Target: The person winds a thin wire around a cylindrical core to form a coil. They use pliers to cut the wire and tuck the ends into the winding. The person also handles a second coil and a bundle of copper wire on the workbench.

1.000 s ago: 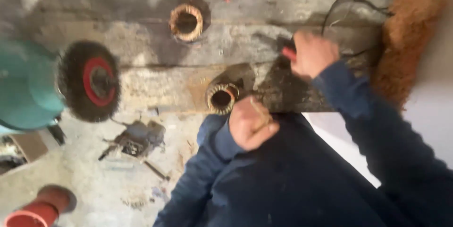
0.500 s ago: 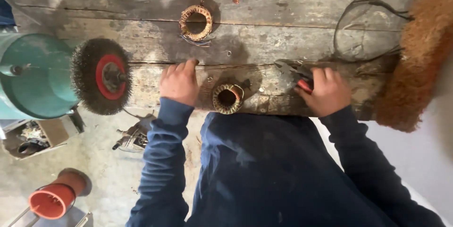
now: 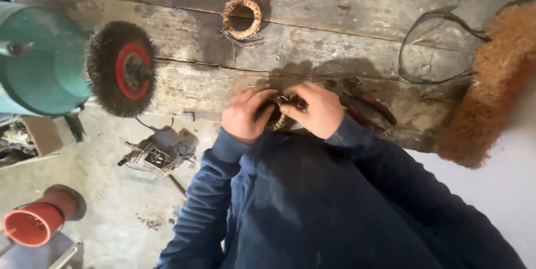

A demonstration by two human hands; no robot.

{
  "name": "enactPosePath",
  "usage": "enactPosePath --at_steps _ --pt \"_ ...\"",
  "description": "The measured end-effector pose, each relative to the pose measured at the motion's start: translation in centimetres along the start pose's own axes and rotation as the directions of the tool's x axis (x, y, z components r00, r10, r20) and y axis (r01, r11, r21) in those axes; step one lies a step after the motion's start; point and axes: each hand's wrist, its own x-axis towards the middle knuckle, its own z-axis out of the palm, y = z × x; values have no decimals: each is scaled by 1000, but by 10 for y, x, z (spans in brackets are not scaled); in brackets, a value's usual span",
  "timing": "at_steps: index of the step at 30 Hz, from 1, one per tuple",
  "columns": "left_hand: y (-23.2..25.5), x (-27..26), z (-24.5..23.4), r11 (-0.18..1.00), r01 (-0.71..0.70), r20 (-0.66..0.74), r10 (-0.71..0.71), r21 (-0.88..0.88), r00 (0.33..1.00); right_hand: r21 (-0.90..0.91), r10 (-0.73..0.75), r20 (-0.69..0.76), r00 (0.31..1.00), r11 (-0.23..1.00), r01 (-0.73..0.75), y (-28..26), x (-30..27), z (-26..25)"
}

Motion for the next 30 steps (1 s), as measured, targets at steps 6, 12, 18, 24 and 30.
enactPosePath --at_steps 6,12,18,24,30 --pt "-8 -8 14 1000 20 -98 -22 -24 995 -3 198 234 952 979 -203 52 -2 6" --pt "-3 -12 15 1000 27 -188 -24 10 982 164 261 91 961 948 -273 52 -16 -6" --pt "11 -18 25 973 107 -288 -44 205 957 -62 208 84 975 977 -203 22 11 -15" --pt "34 -26 36 964 212 -428 -125 162 895 -262 -123 -59 991 959 103 24 7 -21" --pt "36 -40 71 917 376 -462 -392 -130 795 -38 -220 16 975 975 220 43 -3 -22"
